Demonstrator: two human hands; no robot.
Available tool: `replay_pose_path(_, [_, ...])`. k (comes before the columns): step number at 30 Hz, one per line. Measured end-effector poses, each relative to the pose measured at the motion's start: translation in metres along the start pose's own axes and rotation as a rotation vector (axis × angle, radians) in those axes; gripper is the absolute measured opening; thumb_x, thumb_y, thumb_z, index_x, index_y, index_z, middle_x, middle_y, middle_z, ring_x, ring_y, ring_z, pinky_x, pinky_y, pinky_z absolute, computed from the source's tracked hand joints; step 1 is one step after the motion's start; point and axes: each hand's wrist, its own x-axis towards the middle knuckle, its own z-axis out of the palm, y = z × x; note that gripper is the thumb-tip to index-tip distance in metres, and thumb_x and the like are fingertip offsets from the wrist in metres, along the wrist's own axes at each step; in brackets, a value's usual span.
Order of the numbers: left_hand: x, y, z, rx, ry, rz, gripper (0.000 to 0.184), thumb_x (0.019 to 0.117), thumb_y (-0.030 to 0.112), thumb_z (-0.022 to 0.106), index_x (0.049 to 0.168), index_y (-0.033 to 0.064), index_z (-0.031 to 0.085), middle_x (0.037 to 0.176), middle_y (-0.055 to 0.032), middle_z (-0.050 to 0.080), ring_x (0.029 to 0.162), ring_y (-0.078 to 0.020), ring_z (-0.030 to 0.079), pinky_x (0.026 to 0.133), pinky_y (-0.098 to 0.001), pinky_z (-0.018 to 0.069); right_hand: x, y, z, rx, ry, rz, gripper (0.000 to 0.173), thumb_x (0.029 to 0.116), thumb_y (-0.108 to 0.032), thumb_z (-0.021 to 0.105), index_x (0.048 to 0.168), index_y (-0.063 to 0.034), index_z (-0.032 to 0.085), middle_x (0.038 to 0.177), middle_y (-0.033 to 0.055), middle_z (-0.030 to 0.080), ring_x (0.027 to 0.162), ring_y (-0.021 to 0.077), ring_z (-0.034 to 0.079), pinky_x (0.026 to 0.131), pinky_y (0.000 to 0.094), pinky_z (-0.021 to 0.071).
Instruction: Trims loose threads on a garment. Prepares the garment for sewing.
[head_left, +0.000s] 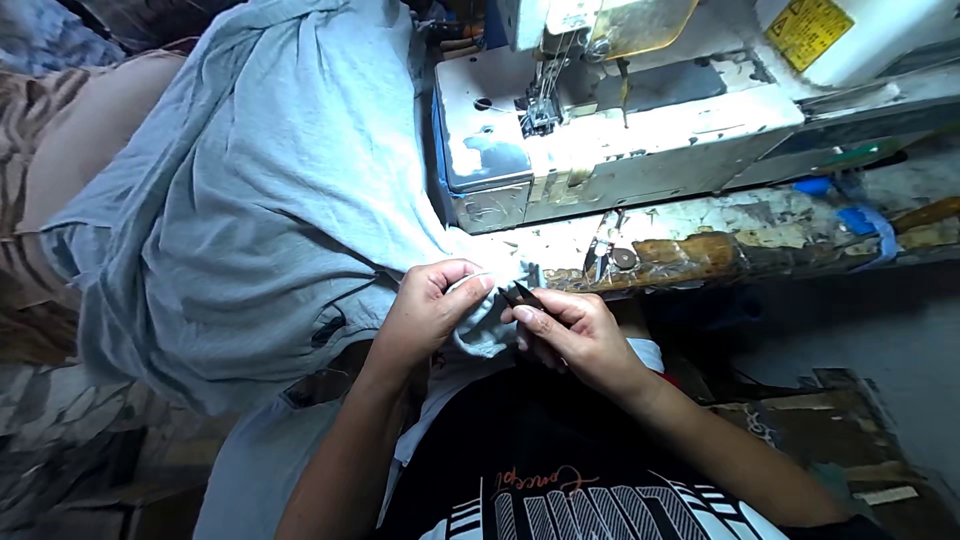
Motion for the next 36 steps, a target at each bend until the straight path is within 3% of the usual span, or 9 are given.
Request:
replay_pose_path(4, [0.001,-0.005,-0.001,0.1,0.025,0.014,0.017,0.0988,0.008,0.063,0.084,0.0076,0.071,0.064,0.0044,0.062,0.054,0.0014,0.054,0.05,-0.0144,0.0447,0.0,-0.009,-0.012,0.128,-0.161,-0.506,0.029,0.1079,-0.022,0.049,0.096,-0.002,0.066,0.08,0.0033,0.066,0.074,-0.0003,0.062,0.069,0.0141,0.051])
replay_pose_path(11, [0.003,-0.004,0.013,0.131,0.06,0.069,0.012,0.0918,0.005,0.069,0.08,0.0008,0.071,0.068,0.0023,0.065,0.062,0.003,0.058,0.06,-0.017,0.0504,0.01,0.012,-0.007,-0.659,0.246,-0.436,0.027,0.097,-0.026,0.068,0.103,0.0001,0.073,0.087,0.0092,0.073,0.073,0.0082,0.062,0.068,0.0191,0.0505])
replay_pose_path(15, [0.007,0.003,0.016,0.26,0.072,0.13,0.024,0.096,0.009,0.063,0.081,-0.0082,0.07,0.069,-0.0107,0.063,0.066,-0.0129,0.058,0.066,-0.0323,0.0478,0.014,0.002,0.003,-0.847,0.182,-0.393,0.027,0.0958,-0.01,0.059,0.1,0.0137,0.072,0.087,0.0261,0.074,0.075,0.0345,0.073,0.076,0.0404,0.0574])
replay_pose_path(18, [0.004,0.01,0.009,0.354,0.037,0.121,0.025,0.0977,0.008,0.062,0.085,-0.0109,0.071,0.074,-0.0182,0.066,0.072,-0.0245,0.063,0.071,-0.0433,0.0497,0.023,0.01,-0.004,-0.782,0.065,-0.393,0.027,0.0974,-0.008,0.056,0.098,0.0154,0.07,0.085,0.0286,0.072,0.077,0.0345,0.072,0.074,0.0414,0.0562])
replay_pose_path(22, [0.004,0.007,0.001,0.363,-0.029,0.093,0.026,0.099,0.011,0.061,0.089,-0.0109,0.071,0.075,-0.018,0.066,0.073,-0.0252,0.062,0.072,-0.045,0.0484,0.019,0.008,-0.013,-0.033,0.012,-0.13,0.007,0.094,-0.001,0.061,0.094,-0.0031,0.068,0.083,-0.0082,0.071,0.07,-0.0061,0.063,0.066,0.0125,0.0532])
replay_pose_path(25, [0.004,0.008,-0.002,0.332,-0.034,0.074,0.025,0.0988,0.01,0.061,0.089,-0.0101,0.071,0.072,-0.0146,0.064,0.069,-0.0203,0.058,0.068,-0.0405,0.0462,0.014,0.0,-0.018,0.225,-0.046,-0.003,0.02,0.0953,-0.001,0.06,0.1,-0.0178,0.071,0.088,-0.0175,0.074,0.065,-0.0072,0.062,0.058,0.0136,0.0523])
replay_pose_path(29, [0.008,0.009,0.008,0.342,-0.022,0.107,0.028,0.0986,0.012,0.061,0.08,-0.0079,0.069,0.067,-0.011,0.06,0.065,-0.0173,0.054,0.064,-0.0376,0.0431,0.017,0.008,-0.019,-0.4,0.05,-0.184,0.028,0.0993,-0.014,0.065,0.095,0.0139,0.069,0.08,0.0129,0.069,0.07,0.0005,0.061,0.07,0.0162,0.0511])
replay_pose_path(33, [0.01,0.01,0.016,0.381,-0.035,0.132,0.029,0.0985,0.012,0.061,0.078,-0.0072,0.068,0.067,-0.0111,0.06,0.066,-0.0178,0.054,0.065,-0.0376,0.0422,0.016,0.003,-0.009,-0.754,0.109,-0.295,0.026,0.0958,-0.009,0.06,0.093,0.015,0.07,0.079,0.0284,0.069,0.069,0.0274,0.067,0.068,0.0343,0.0521])
replay_pose_path(36, [0.01,0.011,0.018,0.399,-0.095,0.142,0.028,0.0976,0.013,0.064,0.079,-0.0082,0.068,0.069,-0.0127,0.061,0.068,-0.0196,0.055,0.067,-0.0389,0.0429,0.013,0.003,-0.014,-0.756,0.091,-0.311,0.027,0.0958,-0.007,0.056,0.09,0.0156,0.07,0.077,0.0287,0.069,0.068,0.0265,0.066,0.067,0.0332,0.0506])
